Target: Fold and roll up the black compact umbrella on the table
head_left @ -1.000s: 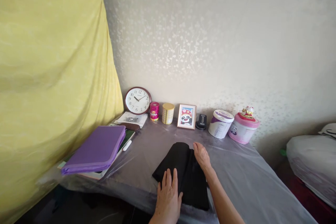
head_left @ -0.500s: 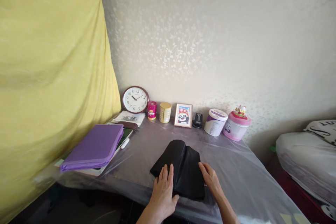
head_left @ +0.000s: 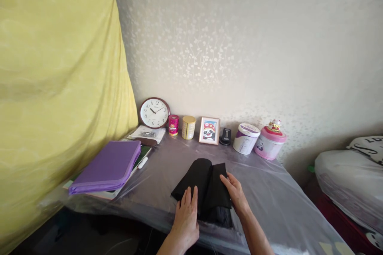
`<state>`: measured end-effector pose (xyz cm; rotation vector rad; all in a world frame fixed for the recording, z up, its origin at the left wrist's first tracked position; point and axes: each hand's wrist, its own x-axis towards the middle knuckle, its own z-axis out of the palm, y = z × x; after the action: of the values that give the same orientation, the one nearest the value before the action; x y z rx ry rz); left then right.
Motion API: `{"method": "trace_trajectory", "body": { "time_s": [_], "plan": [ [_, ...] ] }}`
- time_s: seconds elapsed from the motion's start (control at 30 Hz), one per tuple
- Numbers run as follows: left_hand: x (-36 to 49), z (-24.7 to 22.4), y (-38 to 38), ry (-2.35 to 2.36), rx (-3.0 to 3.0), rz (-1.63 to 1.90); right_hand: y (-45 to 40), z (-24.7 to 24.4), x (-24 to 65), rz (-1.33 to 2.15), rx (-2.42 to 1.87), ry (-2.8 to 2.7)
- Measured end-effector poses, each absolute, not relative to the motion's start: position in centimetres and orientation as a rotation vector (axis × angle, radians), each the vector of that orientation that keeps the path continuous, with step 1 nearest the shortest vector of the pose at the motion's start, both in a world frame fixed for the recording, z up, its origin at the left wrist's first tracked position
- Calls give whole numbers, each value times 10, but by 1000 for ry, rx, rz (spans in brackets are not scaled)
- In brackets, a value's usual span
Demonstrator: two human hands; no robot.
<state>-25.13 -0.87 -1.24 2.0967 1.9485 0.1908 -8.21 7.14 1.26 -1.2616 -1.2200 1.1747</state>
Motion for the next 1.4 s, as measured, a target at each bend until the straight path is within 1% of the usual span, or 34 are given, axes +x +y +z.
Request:
{"method": "trace_trajectory", "body": {
  "time_s": [0.2,0.47,0.57,0.77,0.97,1.13,1.2,1.3,1.4],
  "plan": [
    [-250,-13,-9,1965,2085,201,85,25,-119,1309,-1079,-1201],
    [-257,-44,0,1903,2076,375,104,14,-156,1380,-988,-1164],
    [-259,-48,0,1883,2090,437,113,2,-163,1304,-1071,-1260],
    [-258,-50,-1,1890,2091,505,128,-18,-167,1004,-1395,-1492],
    [-265,-57,-8,1927,2104,512,132,-19,-167,1013,-1485,-1637],
    [-270,-39,-20,2074,2181,532,131,-17,-168,1023,-1475,-1719],
    [-267,-25,-23,2106,2222,666,130,-15,-169,961,-1487,-1775],
    [-259,-8,-22,1967,2274,860,128,-10,-170,853,-1504,-1870],
    [-249,-2,-16,1893,2345,980,125,-4,-171,865,-1478,-1942]
  ]
}}
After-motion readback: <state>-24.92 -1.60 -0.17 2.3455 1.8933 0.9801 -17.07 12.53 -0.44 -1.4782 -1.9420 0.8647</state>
